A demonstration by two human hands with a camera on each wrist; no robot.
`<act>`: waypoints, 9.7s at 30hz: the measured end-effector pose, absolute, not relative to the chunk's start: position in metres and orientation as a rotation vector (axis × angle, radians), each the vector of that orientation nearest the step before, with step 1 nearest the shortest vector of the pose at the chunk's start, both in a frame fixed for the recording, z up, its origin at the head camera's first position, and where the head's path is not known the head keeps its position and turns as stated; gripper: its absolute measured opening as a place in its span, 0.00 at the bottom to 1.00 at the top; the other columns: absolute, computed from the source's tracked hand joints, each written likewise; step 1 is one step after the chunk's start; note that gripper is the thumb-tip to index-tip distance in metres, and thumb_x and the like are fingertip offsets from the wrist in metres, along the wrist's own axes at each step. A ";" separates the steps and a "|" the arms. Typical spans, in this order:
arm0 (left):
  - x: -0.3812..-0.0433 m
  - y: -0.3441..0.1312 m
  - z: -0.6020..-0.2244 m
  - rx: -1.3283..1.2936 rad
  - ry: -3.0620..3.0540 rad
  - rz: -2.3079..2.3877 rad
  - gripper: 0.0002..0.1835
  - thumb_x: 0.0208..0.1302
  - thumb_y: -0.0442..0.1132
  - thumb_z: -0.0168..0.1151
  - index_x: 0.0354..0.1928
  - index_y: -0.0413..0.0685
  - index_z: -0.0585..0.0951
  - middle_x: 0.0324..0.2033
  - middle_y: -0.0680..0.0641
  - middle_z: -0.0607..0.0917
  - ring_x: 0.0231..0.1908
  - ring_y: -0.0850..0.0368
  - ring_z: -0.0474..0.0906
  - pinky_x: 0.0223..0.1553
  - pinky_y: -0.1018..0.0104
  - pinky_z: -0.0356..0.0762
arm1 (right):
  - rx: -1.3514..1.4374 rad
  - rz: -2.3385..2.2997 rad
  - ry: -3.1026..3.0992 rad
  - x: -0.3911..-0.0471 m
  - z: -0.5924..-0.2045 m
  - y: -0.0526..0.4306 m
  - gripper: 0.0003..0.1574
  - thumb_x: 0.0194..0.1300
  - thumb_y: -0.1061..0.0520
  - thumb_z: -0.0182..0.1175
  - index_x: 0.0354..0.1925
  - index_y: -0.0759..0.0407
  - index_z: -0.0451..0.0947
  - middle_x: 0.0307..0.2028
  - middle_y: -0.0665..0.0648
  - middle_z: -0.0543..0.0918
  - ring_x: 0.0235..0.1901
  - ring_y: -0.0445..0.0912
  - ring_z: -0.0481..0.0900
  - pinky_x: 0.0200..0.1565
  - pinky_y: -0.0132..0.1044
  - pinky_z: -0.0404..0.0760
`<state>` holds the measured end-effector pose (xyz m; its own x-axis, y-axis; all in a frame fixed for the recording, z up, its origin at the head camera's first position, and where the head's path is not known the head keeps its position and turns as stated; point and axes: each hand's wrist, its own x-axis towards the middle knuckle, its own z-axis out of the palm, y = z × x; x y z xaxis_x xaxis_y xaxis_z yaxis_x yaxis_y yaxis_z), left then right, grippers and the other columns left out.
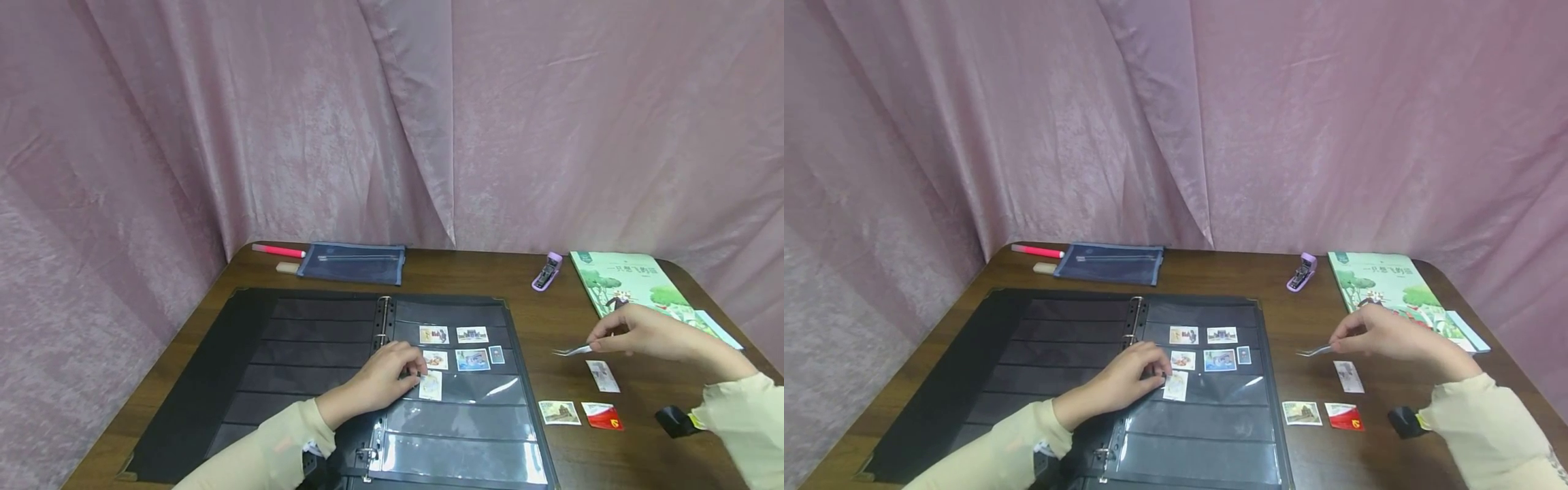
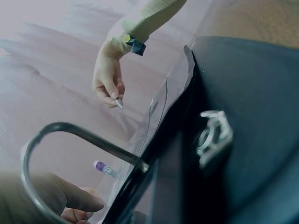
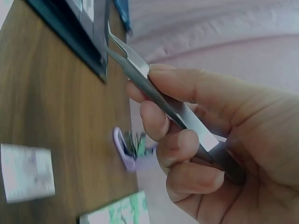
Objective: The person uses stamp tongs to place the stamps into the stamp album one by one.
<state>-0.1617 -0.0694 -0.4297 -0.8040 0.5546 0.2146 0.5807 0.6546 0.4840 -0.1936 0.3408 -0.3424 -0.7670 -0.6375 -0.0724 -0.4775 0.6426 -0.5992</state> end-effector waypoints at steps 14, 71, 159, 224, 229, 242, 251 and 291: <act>-0.162 -0.068 -0.430 -0.955 -2.812 -0.866 0.07 0.53 0.38 0.63 0.31 0.59 0.76 0.27 0.60 0.75 0.33 0.68 0.68 0.40 0.72 0.65 | -0.840 -0.842 2.606 -0.191 -0.359 0.395 0.04 0.58 0.63 0.56 0.30 0.59 0.79 0.17 0.38 0.66 0.17 0.26 0.61 0.15 0.28 0.62; -0.161 -0.068 -0.430 -0.912 -2.835 -0.870 0.07 0.52 0.38 0.63 0.30 0.59 0.76 0.26 0.59 0.74 0.32 0.67 0.67 0.39 0.71 0.65 | -0.656 -0.762 2.644 -0.197 -0.351 0.422 0.08 0.62 0.60 0.53 0.33 0.60 0.79 0.24 0.37 0.75 0.19 0.29 0.64 0.17 0.30 0.65; -0.160 -0.068 -0.430 -0.934 -2.812 -0.859 0.07 0.51 0.37 0.64 0.29 0.59 0.76 0.26 0.60 0.74 0.31 0.68 0.66 0.37 0.74 0.64 | -0.623 -1.236 2.633 -0.176 -0.397 0.221 0.10 0.56 0.55 0.61 0.31 0.61 0.82 0.30 0.56 0.81 0.26 0.35 0.69 0.26 0.29 0.70; -0.160 -0.070 -0.433 -0.947 -2.806 -0.861 0.06 0.53 0.38 0.63 0.30 0.59 0.76 0.26 0.59 0.75 0.31 0.67 0.67 0.37 0.74 0.65 | -0.746 -0.956 2.559 -0.182 -0.383 0.235 0.09 0.56 0.54 0.60 0.30 0.58 0.82 0.29 0.51 0.82 0.23 0.33 0.70 0.23 0.30 0.72; -0.160 -0.070 -0.433 -0.949 -2.806 -0.856 0.06 0.53 0.39 0.63 0.30 0.59 0.76 0.26 0.59 0.75 0.32 0.67 0.68 0.37 0.74 0.64 | -0.739 -0.935 2.575 -0.183 -0.374 0.244 0.10 0.57 0.52 0.59 0.31 0.57 0.82 0.31 0.52 0.83 0.25 0.33 0.71 0.24 0.30 0.73; -0.161 -0.069 -0.432 -0.948 -2.814 -0.853 0.07 0.52 0.38 0.64 0.30 0.59 0.76 0.26 0.59 0.75 0.32 0.68 0.67 0.38 0.74 0.65 | -0.788 -0.933 2.562 -0.176 -0.349 0.275 0.08 0.58 0.54 0.59 0.32 0.56 0.81 0.27 0.51 0.81 0.23 0.31 0.69 0.22 0.30 0.72; -0.161 -0.069 -0.432 -0.952 -2.809 -0.839 0.07 0.52 0.38 0.64 0.30 0.59 0.76 0.27 0.60 0.74 0.32 0.68 0.68 0.38 0.73 0.65 | -0.848 -0.923 2.513 -0.169 -0.344 0.304 0.06 0.60 0.58 0.56 0.31 0.58 0.80 0.24 0.43 0.78 0.22 0.28 0.67 0.20 0.29 0.70; -0.105 -0.075 -0.415 -1.084 -2.836 -0.352 0.26 0.44 0.59 0.66 0.43 0.55 0.75 0.37 0.58 0.75 0.42 0.63 0.69 0.45 0.67 0.68 | -0.739 -0.920 2.498 -0.142 -0.379 0.360 0.05 0.58 0.57 0.58 0.30 0.56 0.80 0.22 0.37 0.76 0.17 0.27 0.63 0.15 0.28 0.66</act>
